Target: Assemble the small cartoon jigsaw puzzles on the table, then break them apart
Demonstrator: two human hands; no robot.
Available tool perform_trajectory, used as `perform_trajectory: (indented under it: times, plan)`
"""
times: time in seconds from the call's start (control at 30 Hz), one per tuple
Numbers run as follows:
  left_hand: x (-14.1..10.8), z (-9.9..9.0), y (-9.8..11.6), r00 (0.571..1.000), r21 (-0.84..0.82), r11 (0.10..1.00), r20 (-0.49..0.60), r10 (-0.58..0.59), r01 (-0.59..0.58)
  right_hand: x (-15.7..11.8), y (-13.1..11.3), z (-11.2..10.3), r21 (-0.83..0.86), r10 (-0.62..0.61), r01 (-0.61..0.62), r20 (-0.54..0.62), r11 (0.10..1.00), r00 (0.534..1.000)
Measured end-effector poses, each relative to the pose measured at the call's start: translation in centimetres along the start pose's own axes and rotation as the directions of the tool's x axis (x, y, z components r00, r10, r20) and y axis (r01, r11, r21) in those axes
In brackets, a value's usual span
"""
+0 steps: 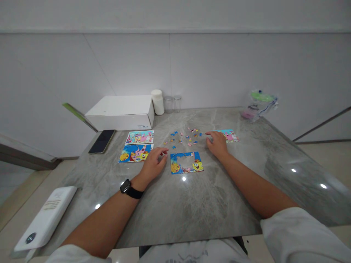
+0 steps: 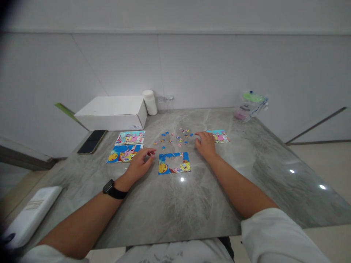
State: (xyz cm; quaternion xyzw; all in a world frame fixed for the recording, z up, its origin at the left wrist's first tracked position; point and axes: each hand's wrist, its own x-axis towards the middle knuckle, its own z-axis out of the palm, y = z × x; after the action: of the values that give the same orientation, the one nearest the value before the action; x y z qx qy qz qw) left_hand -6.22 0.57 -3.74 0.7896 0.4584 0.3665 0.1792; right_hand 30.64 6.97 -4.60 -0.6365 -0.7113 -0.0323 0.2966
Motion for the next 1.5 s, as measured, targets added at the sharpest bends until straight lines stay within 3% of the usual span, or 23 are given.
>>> perform_trajectory:
  times: [0.17,0.33,0.53,0.7,0.8,0.93,1.03,1.1,1.2,1.33,1.5]
  plan:
    - [0.1,0.0,0.1,1.0,0.003,1.0,-0.001,0.016,-0.016,1.6,0.0,-0.8,-0.022,0.014,-0.012,0.083,1.0,0.996]
    - [0.0,0.1,-0.3,1.0,0.001,1.0,0.0,-0.003,0.003,5.5,-0.5,0.0,-0.089,0.098,-0.082,0.187,0.993,0.978]
    - [0.1,0.0,-0.7,0.998,-0.002,0.998,-0.027,-0.057,0.057,9.7,-2.3,2.4,-0.196,0.222,-0.159,0.363,0.968,0.905]
    - [0.0,0.2,-0.4,0.996,-0.024,0.996,-0.035,-0.086,0.085,10.6,-2.9,3.1,-0.237,0.312,-0.228,0.426,0.945,0.849]
    - [0.3,-0.1,0.2,0.996,-0.032,0.998,-0.058,-0.061,0.059,10.8,-2.8,2.7,-0.219,0.32,-0.247,0.429,0.944,0.845]
    - [1.6,-1.4,1.7,0.998,-0.051,0.999,-0.064,-0.014,0.011,10.4,-2.8,1.6,-0.019,0.213,-0.224,0.393,0.974,0.894]
    - [3.3,-2.4,3.2,0.998,-0.041,0.999,-0.056,0.0,-0.002,9.2,-3.5,0.2,0.238,0.066,-0.17,0.39,0.956,0.918]
    - [4.8,-2.7,4.3,0.998,-0.053,0.999,-0.056,-0.014,0.011,8.1,-4.6,-1.2,0.461,-0.05,-0.149,0.391,0.875,0.919]
    - [7.4,-2.6,6.1,0.996,-0.102,0.992,-0.042,-0.082,0.078,6.3,-6.7,-3.7,0.654,-0.198,-0.134,0.408,0.744,0.891]
    - [9.6,-1.9,8.1,0.992,-0.141,0.984,0.07,-0.101,0.11,4.6,-8.9,-6.2,0.724,-0.261,-0.106,0.377,0.682,0.889]
    - [9.2,-0.6,8.2,0.972,-0.191,0.966,0.193,-0.136,0.173,3.7,-9.6,-5.7,0.754,-0.259,-0.176,0.421,0.633,0.869]
